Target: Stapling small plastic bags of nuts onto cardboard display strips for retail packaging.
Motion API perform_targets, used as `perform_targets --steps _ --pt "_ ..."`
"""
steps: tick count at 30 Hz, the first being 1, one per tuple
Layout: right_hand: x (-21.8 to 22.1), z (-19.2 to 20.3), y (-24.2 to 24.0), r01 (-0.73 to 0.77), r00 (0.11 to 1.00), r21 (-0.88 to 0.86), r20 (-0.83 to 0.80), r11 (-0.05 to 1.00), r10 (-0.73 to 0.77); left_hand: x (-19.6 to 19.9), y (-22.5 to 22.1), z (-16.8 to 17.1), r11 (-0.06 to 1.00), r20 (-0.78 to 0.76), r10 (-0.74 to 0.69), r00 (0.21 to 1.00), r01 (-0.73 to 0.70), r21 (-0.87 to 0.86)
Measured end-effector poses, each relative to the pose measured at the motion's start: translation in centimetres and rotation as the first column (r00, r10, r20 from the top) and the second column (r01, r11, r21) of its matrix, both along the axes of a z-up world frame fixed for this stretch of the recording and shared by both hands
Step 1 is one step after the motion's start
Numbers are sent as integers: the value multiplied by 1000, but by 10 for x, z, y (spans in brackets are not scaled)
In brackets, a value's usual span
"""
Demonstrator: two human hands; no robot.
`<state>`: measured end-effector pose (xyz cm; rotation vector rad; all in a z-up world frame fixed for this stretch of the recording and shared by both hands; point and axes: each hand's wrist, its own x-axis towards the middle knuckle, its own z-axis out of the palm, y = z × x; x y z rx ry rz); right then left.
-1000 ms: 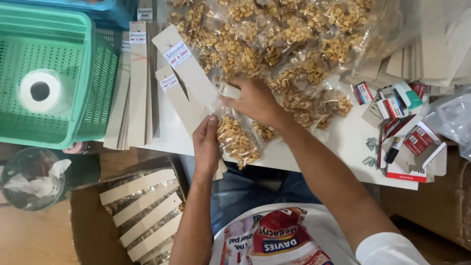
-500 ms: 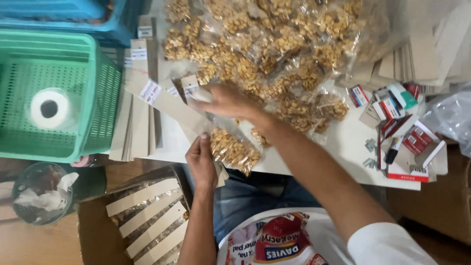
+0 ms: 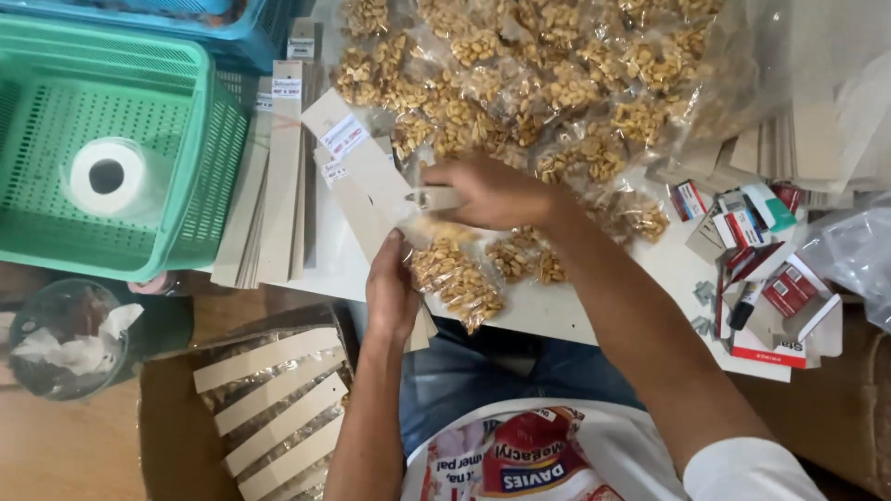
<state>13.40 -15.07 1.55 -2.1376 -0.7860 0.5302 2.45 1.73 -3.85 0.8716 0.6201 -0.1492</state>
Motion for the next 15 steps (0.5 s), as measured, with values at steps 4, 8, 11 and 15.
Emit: perform_targets --steps 4,8,11,15 --pt "4 -23 20 73 988 -109 145 991 -57 -7 -1 18 998 -14 -61 998 61 27" --pt "-2 -35 35 266 941 70 199 962 -274 -3 6 -26 940 208 -130 970 54 337" --pt "-27 -5 53 510 851 309 -46 803 -522 -10 -2 -27 894 252 -98 963 -26 447" --pt "-33 -10 66 701 713 402 -376 590 -591 -15 2 -61 748 339 -239 910 -49 661"
